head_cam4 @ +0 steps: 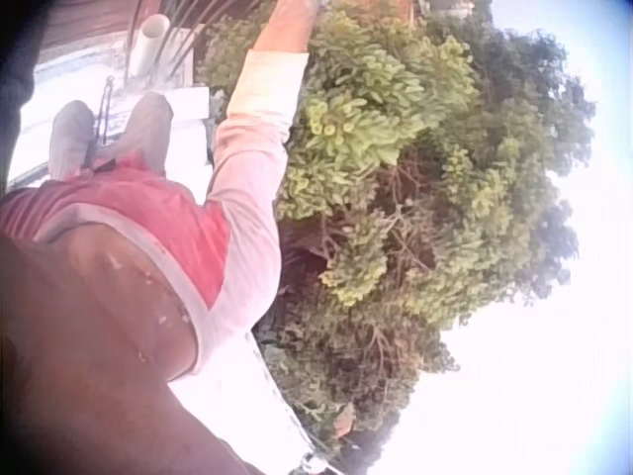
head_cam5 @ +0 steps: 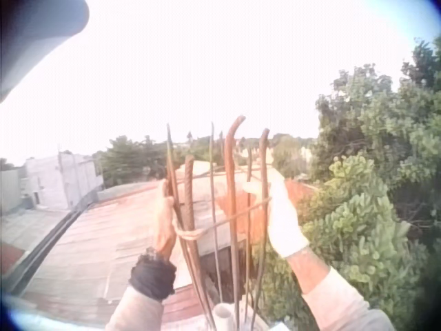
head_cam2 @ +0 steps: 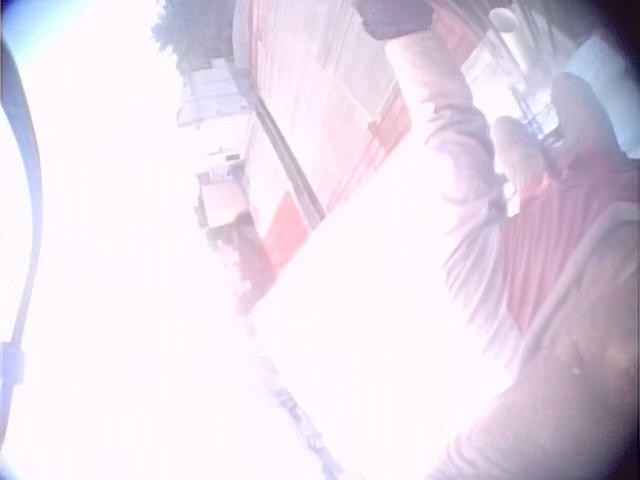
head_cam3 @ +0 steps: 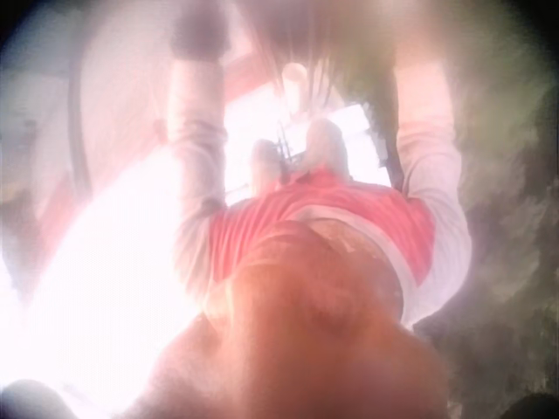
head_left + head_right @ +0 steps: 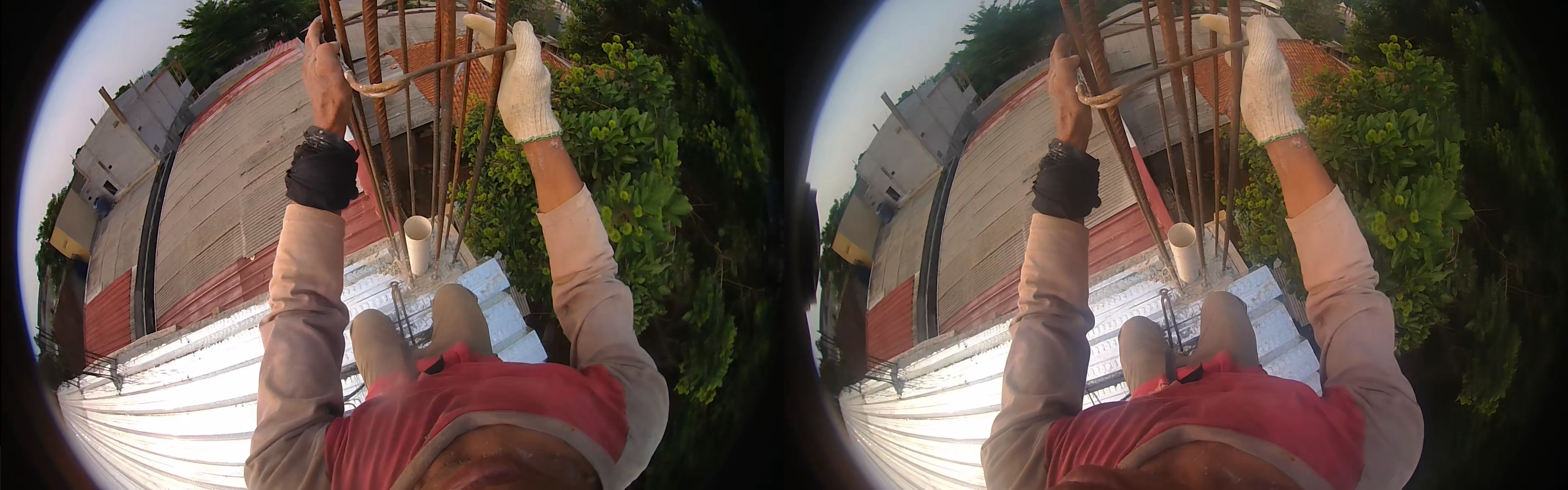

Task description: The person assembles a vertical rebar cage on a rooftop by hand, bending and tying steel bars together with wire. They repeatedly position bars, twist wire ties, and adjust the structure to form a stable framework.

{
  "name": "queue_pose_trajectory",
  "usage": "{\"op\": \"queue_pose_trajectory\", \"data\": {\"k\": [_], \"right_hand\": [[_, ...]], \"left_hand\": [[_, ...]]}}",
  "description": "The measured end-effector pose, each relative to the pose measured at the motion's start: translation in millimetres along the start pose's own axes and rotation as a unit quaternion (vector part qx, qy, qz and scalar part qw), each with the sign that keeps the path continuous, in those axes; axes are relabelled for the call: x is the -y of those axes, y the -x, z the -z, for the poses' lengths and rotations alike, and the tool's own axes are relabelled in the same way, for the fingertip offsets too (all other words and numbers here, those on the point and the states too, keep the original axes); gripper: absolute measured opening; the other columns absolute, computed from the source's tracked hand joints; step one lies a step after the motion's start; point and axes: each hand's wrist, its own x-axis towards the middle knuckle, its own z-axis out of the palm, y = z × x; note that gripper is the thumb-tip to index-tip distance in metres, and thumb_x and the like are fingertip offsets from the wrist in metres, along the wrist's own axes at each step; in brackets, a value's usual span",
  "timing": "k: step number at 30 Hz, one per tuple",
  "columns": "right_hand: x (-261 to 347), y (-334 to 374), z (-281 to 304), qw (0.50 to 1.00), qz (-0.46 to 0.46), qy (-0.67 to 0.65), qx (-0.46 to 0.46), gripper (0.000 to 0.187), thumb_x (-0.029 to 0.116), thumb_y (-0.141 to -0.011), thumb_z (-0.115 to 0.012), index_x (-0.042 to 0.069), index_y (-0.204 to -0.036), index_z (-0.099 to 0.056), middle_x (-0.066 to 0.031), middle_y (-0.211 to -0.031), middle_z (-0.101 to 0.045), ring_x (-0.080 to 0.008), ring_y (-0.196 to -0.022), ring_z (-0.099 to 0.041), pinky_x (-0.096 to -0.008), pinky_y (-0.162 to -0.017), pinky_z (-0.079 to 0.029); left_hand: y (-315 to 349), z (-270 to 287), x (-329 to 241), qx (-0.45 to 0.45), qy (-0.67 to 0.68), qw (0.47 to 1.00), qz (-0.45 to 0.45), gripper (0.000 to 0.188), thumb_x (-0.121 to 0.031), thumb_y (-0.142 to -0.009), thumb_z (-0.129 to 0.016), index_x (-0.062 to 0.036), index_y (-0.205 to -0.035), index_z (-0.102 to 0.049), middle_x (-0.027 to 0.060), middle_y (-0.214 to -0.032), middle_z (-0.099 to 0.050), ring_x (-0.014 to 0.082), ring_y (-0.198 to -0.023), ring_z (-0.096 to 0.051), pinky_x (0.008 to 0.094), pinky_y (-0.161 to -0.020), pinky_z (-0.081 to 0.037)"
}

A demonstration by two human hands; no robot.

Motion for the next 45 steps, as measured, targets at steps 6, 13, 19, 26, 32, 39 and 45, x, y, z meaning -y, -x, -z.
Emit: {"op": "queue_pose_trajectory", "data": {"k": [6, 13, 19, 26, 32, 39, 45], "right_hand": [[-1, -2, -27, 0.970, 0.019, -0.226, -0.093, 0.046, 0.024, -0.116, -0.049, -0.001, -0.151, -0.060, -0.0101, -0.150, -0.065, -0.0240, -0.131, -0.063, -0.0371, -0.112, -0.049], [-15, -8, -4, 0.972, 0.038, -0.214, -0.093, 0.042, 0.024, -0.111, -0.059, -0.004, -0.142, -0.064, -0.0110, -0.126, -0.073, -0.0220, -0.115, -0.068, -0.0364, -0.103, -0.054], [-55, 60, 0, 0.992, -0.076, 0.004, -0.100, 0.051, 0.038, -0.116, -0.042, 0.003, -0.143, -0.068, -0.0129, -0.153, -0.061, -0.0290, -0.148, -0.050, -0.0473, -0.125, -0.036], [-92, 97, 0, 0.993, -0.074, -0.016, -0.090, 0.053, 0.034, -0.113, -0.042, 0.004, -0.150, -0.065, -0.0130, -0.155, -0.060, -0.0256, -0.152, -0.046, -0.0420, -0.127, -0.030], [-111, 152, -7, 0.953, -0.240, -0.119, -0.144, 0.060, 0.036, -0.115, -0.040, -0.005, -0.159, -0.049, -0.0162, -0.157, -0.060, -0.0233, -0.154, -0.045, -0.0413, -0.132, -0.023], [-140, 53, 40, 0.943, -0.327, -0.001, -0.058, 0.056, 0.034, -0.108, -0.062, 0.000, -0.154, -0.059, -0.0150, -0.127, -0.072, -0.0212, -0.114, -0.067, -0.0396, -0.106, -0.052], [-165, 35, 28, 0.934, -0.351, 0.034, 0.056, 0.039, 0.024, -0.109, -0.064, 0.008, -0.144, -0.068, 0.0005, -0.096, -0.068, -0.0078, -0.076, -0.060, -0.0301, -0.068, -0.054]], "left_hand": [[14, 3, 9, -0.014, 0.060, 0.997, -0.042, 0.020, -0.019, -0.109, -0.054, 0.0005, -0.108, -0.059, 0.0286, -0.157, -0.055, 0.0494, -0.142, -0.056, 0.0503, -0.118, -0.045], [12, 2, -1, -0.015, 0.015, 0.997, -0.073, 0.027, -0.022, -0.108, -0.052, 0.0000, -0.115, -0.064, 0.0268, -0.151, -0.060, 0.0429, -0.138, -0.060, 0.0468, -0.117, -0.044], [100, -7, -19, -0.009, 0.079, 0.972, 0.219, 0.061, -0.025, -0.102, -0.044, 0.0134, -0.148, -0.055, 0.0298, -0.162, -0.051, 0.0447, -0.151, -0.047, 0.0444, -0.125, -0.036], [138, 4, -39, 0.027, 0.125, 0.952, 0.278, 0.067, -0.029, -0.104, -0.042, 0.0112, -0.157, -0.047, 0.0266, -0.170, -0.042, 0.0420, -0.158, -0.038, 0.0454, -0.128, -0.031], [198, 3, -45, 0.031, 0.151, 0.918, 0.365, 0.072, -0.033, -0.104, -0.043, 0.0068, -0.164, -0.041, 0.0272, -0.169, -0.043, 0.0395, -0.157, -0.042, 0.0435, -0.126, -0.033], [181, 7, -40, 0.014, 0.183, 0.881, 0.437, 0.069, -0.025, -0.106, -0.045, 0.0113, -0.164, -0.036, 0.0269, -0.161, -0.050, 0.0287, -0.137, -0.056, 0.0346, -0.118, -0.041], [195, -8, -41, -0.063, 0.286, 0.823, 0.487, 0.059, -0.017, -0.112, -0.046, 0.0061, -0.166, -0.038, 0.0141, -0.149, -0.058, 0.0164, -0.116, -0.059, 0.0287, -0.105, -0.047]]}}
